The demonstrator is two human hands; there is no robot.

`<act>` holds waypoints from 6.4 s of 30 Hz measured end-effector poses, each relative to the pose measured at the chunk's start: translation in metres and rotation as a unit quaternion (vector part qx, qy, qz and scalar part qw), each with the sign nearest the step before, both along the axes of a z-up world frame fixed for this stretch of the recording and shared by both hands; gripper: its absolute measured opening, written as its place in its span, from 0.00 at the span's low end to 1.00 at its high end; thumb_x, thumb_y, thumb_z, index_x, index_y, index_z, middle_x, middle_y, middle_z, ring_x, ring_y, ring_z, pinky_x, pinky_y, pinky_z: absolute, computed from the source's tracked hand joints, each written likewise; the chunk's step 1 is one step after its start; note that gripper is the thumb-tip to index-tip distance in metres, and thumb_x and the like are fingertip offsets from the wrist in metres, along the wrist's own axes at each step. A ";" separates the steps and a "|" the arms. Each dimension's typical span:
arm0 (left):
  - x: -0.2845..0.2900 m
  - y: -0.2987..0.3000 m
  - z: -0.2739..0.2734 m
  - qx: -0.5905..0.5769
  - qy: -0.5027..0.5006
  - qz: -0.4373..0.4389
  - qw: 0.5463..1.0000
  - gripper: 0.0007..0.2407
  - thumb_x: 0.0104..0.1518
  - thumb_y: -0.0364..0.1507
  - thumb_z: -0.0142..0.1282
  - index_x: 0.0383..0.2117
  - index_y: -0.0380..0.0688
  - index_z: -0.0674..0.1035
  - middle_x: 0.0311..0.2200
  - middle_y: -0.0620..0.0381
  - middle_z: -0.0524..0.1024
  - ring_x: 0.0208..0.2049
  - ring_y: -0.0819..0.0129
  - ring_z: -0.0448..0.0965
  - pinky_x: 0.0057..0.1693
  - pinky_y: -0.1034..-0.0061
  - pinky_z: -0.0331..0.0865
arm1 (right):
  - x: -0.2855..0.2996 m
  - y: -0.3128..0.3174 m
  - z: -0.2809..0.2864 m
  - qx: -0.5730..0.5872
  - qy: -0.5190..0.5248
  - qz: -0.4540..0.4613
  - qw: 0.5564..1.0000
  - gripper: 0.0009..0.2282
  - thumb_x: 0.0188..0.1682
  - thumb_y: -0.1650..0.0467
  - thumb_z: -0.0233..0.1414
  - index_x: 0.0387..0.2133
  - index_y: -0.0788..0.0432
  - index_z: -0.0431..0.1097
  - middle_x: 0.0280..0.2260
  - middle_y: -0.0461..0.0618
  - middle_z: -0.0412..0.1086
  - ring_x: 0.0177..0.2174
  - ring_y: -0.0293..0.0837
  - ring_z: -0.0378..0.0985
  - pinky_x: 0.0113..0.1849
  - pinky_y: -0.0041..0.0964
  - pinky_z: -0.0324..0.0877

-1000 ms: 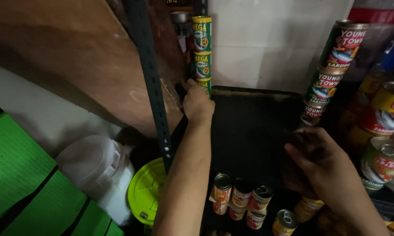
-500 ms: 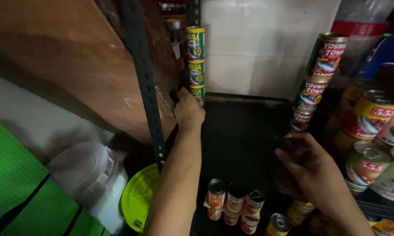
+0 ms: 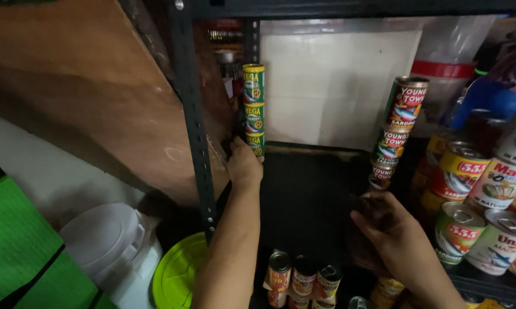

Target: The recorder is wiping canned goods with a cloth and stocking them onto storage shelves.

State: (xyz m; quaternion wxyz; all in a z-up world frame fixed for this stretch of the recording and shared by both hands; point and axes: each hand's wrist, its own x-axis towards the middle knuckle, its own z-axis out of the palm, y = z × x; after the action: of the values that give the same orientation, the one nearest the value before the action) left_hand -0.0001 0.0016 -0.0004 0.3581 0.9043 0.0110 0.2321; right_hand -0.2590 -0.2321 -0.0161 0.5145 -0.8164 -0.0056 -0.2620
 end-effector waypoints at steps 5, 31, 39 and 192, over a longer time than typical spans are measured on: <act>0.030 -0.005 -0.030 -0.025 -0.009 0.008 1.000 0.30 0.48 0.24 0.68 0.58 0.39 0.65 0.53 0.42 0.74 0.51 0.46 0.79 0.54 0.60 0.75 | 0.000 0.003 0.000 -0.010 0.010 -0.014 1.000 0.16 0.44 0.71 0.61 0.45 0.58 0.69 0.33 0.50 0.74 0.36 0.42 0.75 0.39 0.36 0.71; -0.430 0.045 -0.041 -0.138 -0.103 -0.339 0.925 0.34 0.60 0.31 0.57 0.70 0.32 0.53 0.64 0.32 0.66 0.64 0.42 0.68 0.67 0.61 0.62 | -0.098 0.054 -0.036 0.083 -0.133 0.047 0.987 0.13 0.55 0.69 0.56 0.50 0.63 0.71 0.42 0.46 0.75 0.44 0.37 0.74 0.49 0.33 0.68; -0.526 0.075 -0.149 -0.185 0.012 -0.278 0.942 0.27 0.59 0.29 0.57 0.66 0.37 0.64 0.62 0.36 0.69 0.63 0.44 0.69 0.63 0.62 0.65 | -0.254 0.097 -0.197 0.476 0.079 0.045 0.875 0.18 0.54 0.64 0.50 0.53 0.62 0.70 0.45 0.52 0.76 0.46 0.50 0.77 0.48 0.47 0.72; -0.445 -0.137 -0.377 -0.325 0.420 -0.291 0.796 0.28 0.55 0.38 0.60 0.62 0.41 0.67 0.46 0.51 0.80 0.41 0.66 0.81 0.42 0.72 0.77 | -0.256 -0.009 -0.342 0.735 0.021 -0.067 0.675 0.26 0.56 0.59 0.48 0.62 0.66 0.64 0.52 0.56 0.72 0.49 0.48 0.77 0.51 0.46 0.71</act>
State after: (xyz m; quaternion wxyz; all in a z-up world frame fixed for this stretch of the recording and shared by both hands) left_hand -0.4449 -0.1351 -0.3771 0.6420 0.7037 -0.0280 -0.3031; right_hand -0.5148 -0.2415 -0.3579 0.9296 -0.1785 0.2545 -0.1980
